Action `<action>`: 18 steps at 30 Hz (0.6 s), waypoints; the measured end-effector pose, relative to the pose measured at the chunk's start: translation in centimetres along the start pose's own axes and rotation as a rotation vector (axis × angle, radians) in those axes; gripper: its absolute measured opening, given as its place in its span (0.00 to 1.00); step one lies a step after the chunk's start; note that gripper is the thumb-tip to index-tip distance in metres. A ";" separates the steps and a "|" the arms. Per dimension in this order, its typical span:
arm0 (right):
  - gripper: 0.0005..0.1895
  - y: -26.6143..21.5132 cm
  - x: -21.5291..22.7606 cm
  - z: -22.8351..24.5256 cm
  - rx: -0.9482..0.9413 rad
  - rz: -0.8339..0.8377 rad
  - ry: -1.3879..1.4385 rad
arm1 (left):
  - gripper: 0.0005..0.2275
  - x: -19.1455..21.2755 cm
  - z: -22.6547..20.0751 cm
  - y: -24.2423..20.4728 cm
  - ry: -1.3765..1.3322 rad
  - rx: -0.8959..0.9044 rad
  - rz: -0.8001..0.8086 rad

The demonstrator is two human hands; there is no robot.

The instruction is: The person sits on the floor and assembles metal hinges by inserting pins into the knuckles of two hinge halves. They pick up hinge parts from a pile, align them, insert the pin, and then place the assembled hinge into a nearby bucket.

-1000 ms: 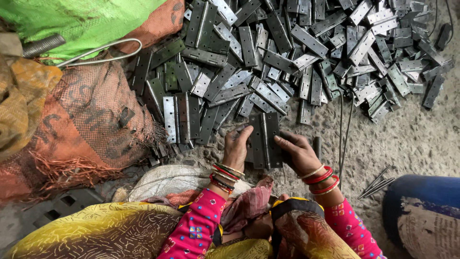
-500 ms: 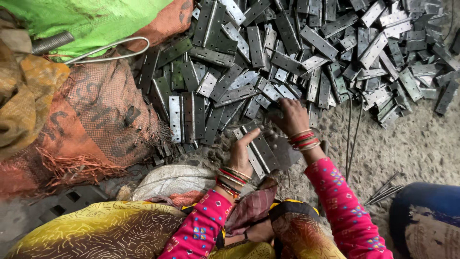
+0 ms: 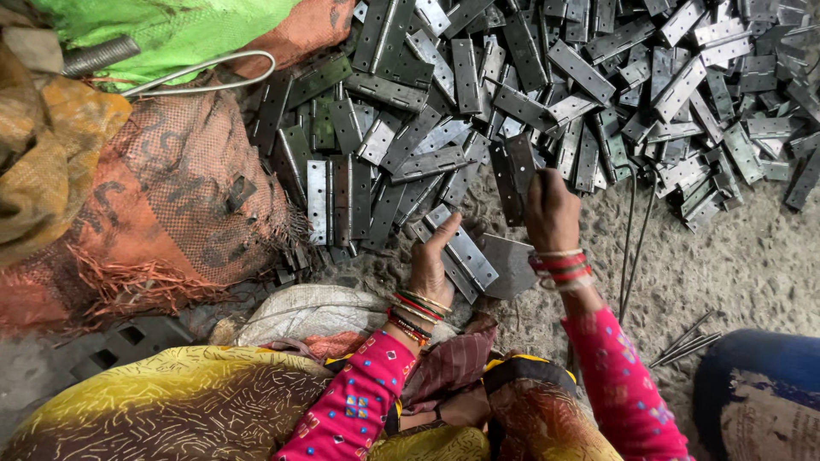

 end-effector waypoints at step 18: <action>0.28 5.8 -8.2 5.7 0.663 0.134 -0.402 | 0.19 1.4 1.8 1.3 0.052 -0.171 -0.260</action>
Point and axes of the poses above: each hand's wrist, its own y-axis towards the middle knuckle, its own x-axis out of the back of the hand, z = x × y, the point moved 1 cm from there along y, towards the middle knuckle, and after that the axes turned 10 degrees about z, right-handed, at the moved point
